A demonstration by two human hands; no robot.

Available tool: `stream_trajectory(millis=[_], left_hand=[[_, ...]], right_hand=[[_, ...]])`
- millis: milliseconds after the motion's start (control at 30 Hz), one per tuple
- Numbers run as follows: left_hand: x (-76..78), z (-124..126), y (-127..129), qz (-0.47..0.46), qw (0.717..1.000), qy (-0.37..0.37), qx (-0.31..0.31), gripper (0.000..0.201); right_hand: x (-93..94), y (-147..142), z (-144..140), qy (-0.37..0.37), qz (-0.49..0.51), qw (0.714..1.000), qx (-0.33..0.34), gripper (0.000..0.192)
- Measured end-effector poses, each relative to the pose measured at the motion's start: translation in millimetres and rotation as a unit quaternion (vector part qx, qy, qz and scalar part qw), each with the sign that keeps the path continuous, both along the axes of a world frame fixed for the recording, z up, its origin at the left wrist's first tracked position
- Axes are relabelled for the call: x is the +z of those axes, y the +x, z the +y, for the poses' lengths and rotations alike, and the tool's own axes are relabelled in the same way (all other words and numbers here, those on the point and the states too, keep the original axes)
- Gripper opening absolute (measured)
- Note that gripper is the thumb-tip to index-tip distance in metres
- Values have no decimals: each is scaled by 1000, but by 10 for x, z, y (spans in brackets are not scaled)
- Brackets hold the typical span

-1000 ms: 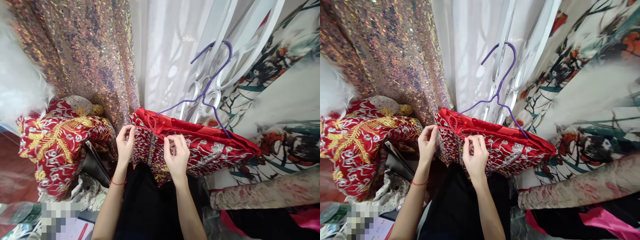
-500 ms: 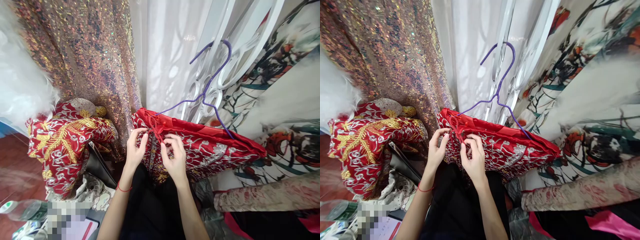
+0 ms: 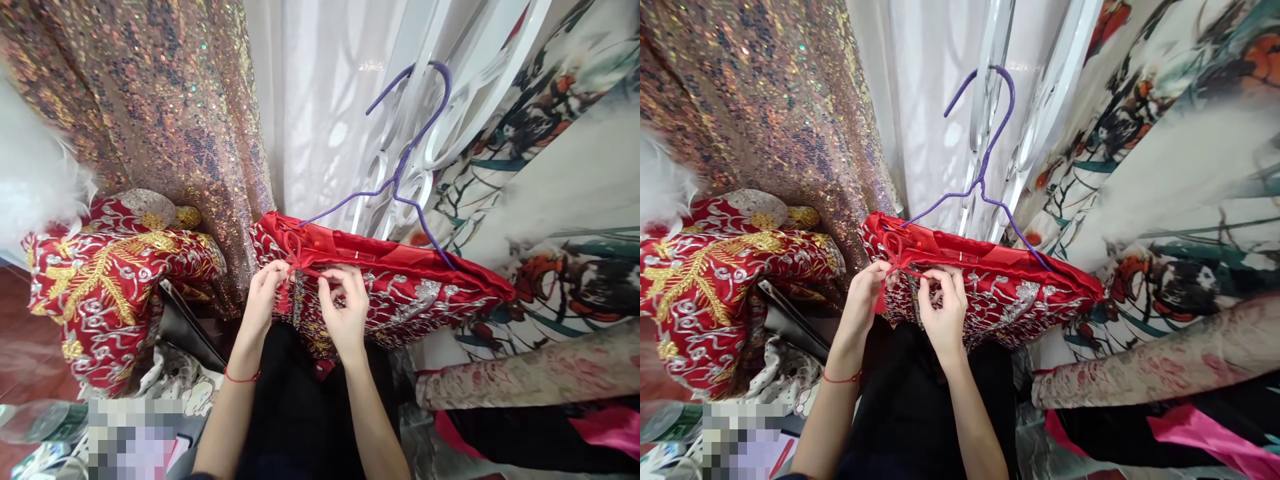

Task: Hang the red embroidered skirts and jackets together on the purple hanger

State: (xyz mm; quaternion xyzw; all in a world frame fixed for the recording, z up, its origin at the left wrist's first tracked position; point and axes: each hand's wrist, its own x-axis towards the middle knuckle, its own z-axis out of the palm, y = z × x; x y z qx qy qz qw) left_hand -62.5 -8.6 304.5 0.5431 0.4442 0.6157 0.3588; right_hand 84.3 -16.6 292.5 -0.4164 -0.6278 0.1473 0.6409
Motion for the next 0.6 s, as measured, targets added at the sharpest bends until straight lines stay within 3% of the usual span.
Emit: stream_trajectory(millis=[67, 233, 367, 467, 600], left_hand=[[16, -25, -39, 42, 998, -12, -43, 30], [119, -102, -7, 171, 982, 37, 74, 26], [117, -96, 72, 241, 966, 75, 49, 22], [-56, -118, 123, 265, 959, 67, 81, 27], [-584, -270, 224, 309, 948, -3, 78, 26]], right_hand=[[-7, -6, 4, 1, 7, 1000, 7, 7], [-20, -47, -11, 3, 6, 999, 48, 8], [-40, -64, -36, -19, 18, 998, 48, 9], [-79, -66, -63, -73, 62, 995, 38, 17], [-202, -76, -82, -144, 26, 987, 67, 20]])
